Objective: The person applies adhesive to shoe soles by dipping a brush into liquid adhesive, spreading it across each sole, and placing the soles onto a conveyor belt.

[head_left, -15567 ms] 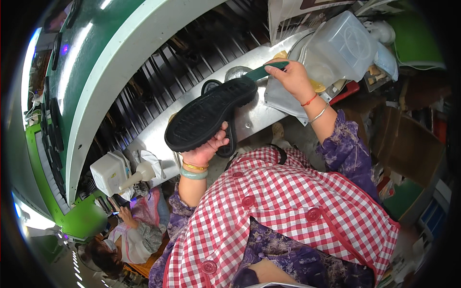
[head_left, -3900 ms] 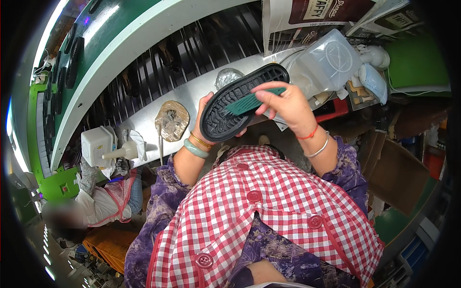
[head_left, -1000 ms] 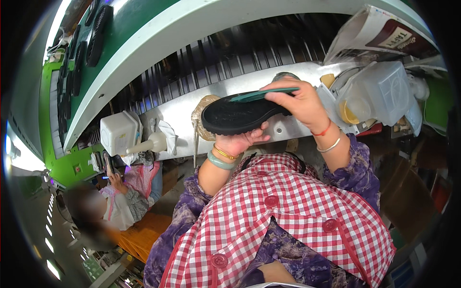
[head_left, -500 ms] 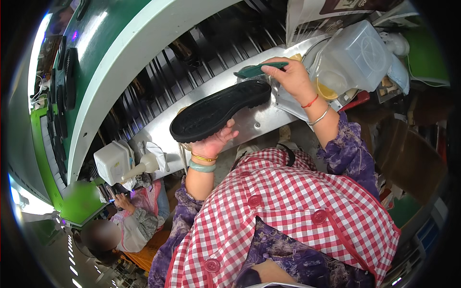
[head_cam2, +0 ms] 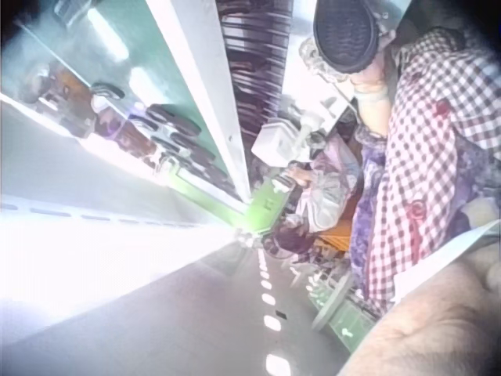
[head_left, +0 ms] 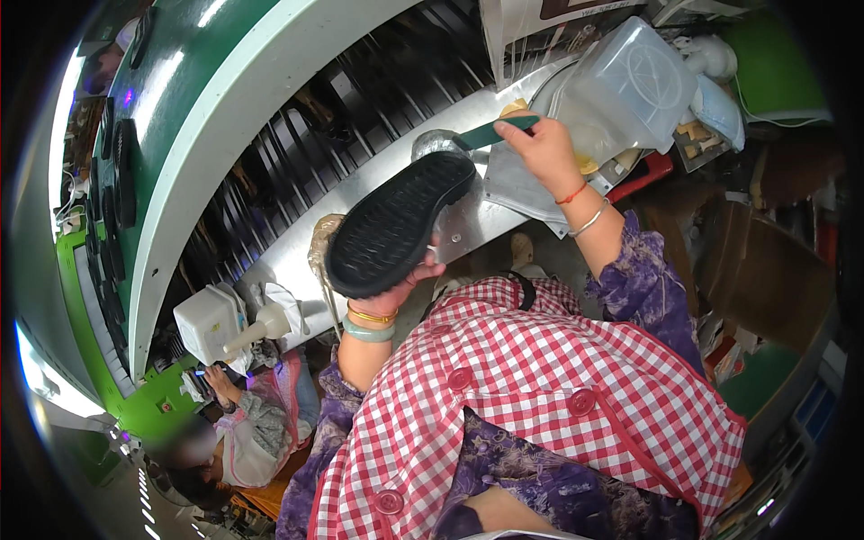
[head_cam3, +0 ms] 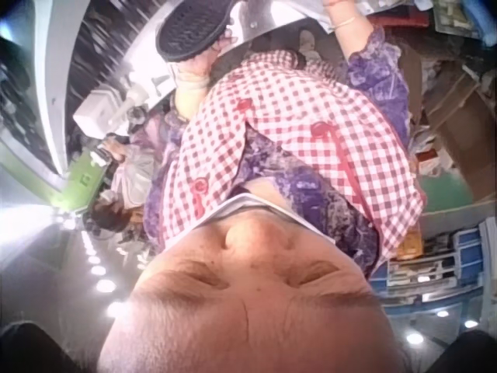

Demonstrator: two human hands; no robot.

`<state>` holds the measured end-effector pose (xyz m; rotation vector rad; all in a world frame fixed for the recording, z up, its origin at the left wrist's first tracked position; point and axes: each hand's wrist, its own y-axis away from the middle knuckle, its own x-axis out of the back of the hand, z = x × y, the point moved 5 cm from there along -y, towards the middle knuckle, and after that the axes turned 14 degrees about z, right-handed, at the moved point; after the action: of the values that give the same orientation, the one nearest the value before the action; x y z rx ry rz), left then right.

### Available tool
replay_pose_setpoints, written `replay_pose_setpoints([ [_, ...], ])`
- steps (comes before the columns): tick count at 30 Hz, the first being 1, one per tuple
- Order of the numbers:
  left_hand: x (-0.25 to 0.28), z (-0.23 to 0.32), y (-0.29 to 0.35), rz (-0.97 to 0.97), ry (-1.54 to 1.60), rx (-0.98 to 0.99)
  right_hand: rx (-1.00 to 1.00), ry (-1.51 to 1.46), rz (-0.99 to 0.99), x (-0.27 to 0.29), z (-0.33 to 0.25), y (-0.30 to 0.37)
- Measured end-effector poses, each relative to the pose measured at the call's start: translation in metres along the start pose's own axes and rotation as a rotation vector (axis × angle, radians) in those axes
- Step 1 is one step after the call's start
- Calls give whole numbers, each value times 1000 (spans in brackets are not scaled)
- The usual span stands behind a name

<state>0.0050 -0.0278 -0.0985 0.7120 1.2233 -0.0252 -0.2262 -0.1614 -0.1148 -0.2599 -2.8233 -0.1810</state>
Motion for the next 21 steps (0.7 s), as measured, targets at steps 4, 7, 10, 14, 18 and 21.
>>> replay_pose_setpoints([
  [4, 0, -19, -3, 242, -285, -27, -3, -273, 89, 4, -1, 8],
  [7, 15, -31, 0, 260, -340, -52, -69, -444, 76, -14, 4, 20],
  [10, 12, -36, 0, 178, -254, 19, -62, -424, 59, -29, 17, 24],
  [14, 16, -39, -2, 198, -282, -3, -31, -250, 121, -31, 24, 24],
  [18, 14, -42, -4, 223, -417, -27, -25, -306, 257, -26, 19, 25],
  [21, 10, -45, -5, 240, -467, -23, 58, -297, 204, -37, 20, 33],
])
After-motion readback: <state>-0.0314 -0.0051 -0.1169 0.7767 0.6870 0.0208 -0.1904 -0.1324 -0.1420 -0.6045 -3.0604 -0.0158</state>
